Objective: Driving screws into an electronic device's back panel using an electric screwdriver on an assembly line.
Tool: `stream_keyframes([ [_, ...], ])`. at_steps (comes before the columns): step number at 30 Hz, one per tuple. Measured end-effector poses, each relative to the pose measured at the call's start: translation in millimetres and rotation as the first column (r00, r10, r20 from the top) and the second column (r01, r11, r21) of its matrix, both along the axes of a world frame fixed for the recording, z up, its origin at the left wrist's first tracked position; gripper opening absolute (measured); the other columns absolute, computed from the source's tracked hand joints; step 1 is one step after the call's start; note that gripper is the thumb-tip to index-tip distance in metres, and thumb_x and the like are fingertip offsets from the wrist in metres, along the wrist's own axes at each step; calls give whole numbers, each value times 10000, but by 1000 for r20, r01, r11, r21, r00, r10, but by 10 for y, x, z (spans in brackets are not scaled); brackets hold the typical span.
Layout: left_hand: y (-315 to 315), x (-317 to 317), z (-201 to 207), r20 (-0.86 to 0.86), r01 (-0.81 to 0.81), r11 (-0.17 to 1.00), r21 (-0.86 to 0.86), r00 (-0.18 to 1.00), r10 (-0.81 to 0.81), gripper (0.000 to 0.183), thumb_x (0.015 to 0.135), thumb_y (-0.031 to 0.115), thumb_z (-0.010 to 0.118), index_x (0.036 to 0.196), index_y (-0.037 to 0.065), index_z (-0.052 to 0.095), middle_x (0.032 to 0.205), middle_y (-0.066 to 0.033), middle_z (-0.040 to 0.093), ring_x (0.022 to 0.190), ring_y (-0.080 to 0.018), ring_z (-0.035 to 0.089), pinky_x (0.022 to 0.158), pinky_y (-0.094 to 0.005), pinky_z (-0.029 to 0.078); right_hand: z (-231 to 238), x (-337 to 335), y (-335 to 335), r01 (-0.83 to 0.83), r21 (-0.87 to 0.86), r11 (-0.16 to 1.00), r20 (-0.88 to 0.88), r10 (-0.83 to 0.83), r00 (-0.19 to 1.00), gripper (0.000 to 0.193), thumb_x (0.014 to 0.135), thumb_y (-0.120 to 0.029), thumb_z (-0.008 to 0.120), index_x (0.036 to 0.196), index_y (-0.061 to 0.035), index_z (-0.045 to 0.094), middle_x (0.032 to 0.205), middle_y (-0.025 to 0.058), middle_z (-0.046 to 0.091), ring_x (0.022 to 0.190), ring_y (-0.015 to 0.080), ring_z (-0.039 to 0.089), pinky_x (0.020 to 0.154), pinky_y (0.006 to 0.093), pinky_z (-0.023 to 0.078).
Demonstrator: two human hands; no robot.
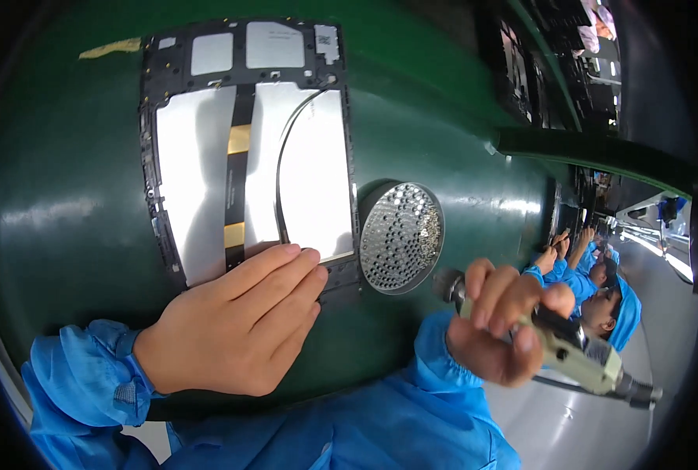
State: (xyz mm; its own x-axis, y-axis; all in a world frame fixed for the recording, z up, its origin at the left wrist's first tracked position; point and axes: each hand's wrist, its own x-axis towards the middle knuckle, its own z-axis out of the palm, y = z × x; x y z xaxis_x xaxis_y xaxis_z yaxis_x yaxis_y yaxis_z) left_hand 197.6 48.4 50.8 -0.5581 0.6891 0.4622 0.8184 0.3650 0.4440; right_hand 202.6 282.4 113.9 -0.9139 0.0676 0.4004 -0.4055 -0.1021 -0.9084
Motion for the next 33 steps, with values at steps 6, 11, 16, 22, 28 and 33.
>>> stream_keyframes([
  [6,3,-50,-45,6,7,1000,30,1000,-7,111,748,66,681,817,-18,705,1016,-200,653,1025,-325,614,949,-429,476,-45,64,-437,-268,90,959,22,267,964,269,835,-161,609,1043,-117,442,596,13,510,514,157,532,506,317,440],
  [11,-37,-107,3,-32,11,1000,29,999,-10,116,758,73,673,819,-20,706,1024,-197,652,1033,-323,609,967,-420,463,-17,58,-641,-257,186,948,46,253,966,262,829,-132,613,1022,-108,438,574,17,509,477,156,519,493,327,448],
  [16,-64,-36,-28,-33,-7,999,33,999,8,128,769,81,654,821,-22,710,1027,-193,653,1032,-322,610,975,-415,456,-69,78,-644,-279,120,953,64,273,960,264,822,-134,616,1012,-103,435,576,16,499,472,154,507,485,322,434],
  [22,-84,-2,-50,-51,6,1000,22,999,-5,131,762,77,645,821,-20,711,1025,-194,652,1029,-322,611,971,-417,457,-95,72,-668,-302,141,943,59,297,953,252,812,-124,609,991,-96,434,588,15,494,468,158,502,495,325,436],
  [28,-115,-20,2,-36,18,999,34,999,-17,128,757,72,649,822,-27,696,1021,-186,642,1030,-330,601,961,-426,461,-75,37,-673,-351,58,935,20,350,936,302,709,31,621,968,-9,471,615,93,539,517,212,542,516,387,471],
  [33,-88,-49,80,85,-12,999,34,996,9,132,767,66,667,849,-34,690,1033,-184,627,1040,-330,588,966,-429,452,-88,22,-652,-383,-1,924,5,383,924,309,728,15,612,1003,-7,473,622,86,537,521,217,538,536,395,471],
])
